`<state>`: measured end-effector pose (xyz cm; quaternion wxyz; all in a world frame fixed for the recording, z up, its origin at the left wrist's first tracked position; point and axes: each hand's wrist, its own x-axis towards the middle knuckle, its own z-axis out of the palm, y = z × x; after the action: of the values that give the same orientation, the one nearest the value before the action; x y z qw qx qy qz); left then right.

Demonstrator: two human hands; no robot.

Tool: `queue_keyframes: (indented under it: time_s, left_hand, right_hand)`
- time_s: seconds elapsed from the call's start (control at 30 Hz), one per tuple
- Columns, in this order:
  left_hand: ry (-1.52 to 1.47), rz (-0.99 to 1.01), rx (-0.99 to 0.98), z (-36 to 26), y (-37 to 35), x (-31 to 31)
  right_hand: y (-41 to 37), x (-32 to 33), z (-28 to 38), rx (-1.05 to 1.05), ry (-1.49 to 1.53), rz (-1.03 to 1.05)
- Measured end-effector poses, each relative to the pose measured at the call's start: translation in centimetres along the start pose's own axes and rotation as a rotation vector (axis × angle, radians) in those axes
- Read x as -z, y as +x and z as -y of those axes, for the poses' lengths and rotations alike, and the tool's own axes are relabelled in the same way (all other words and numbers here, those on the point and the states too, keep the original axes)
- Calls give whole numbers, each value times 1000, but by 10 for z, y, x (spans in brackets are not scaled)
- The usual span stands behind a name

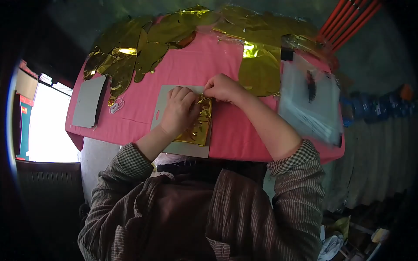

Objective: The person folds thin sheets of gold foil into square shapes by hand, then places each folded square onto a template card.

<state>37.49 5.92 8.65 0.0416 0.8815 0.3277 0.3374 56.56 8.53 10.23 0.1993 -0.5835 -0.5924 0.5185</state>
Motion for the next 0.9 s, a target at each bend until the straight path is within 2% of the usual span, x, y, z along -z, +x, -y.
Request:
queue_keyframes:
  time_s: [0.2,0.27,0.4,0.47,0.9]
  left_hand:
    - [-6,-8,6,1,-1,-1]
    - [2,-6,7,2,-1,-2]
    - [-2,-15,6,3,-1,-3]
    - [-5,-22,9,3,-1,-2]
    - [-32,27,47,1,-2,0]
  right_hand:
    - [4,-1,-9,192,-25,27]
    - [-3,0,-2,290,-147,21]
    - [-2,2,-12,388,-192,54]
    - [-5,2,-14,577,-236,18]
    - [-15,6,-11,634,-349,44]
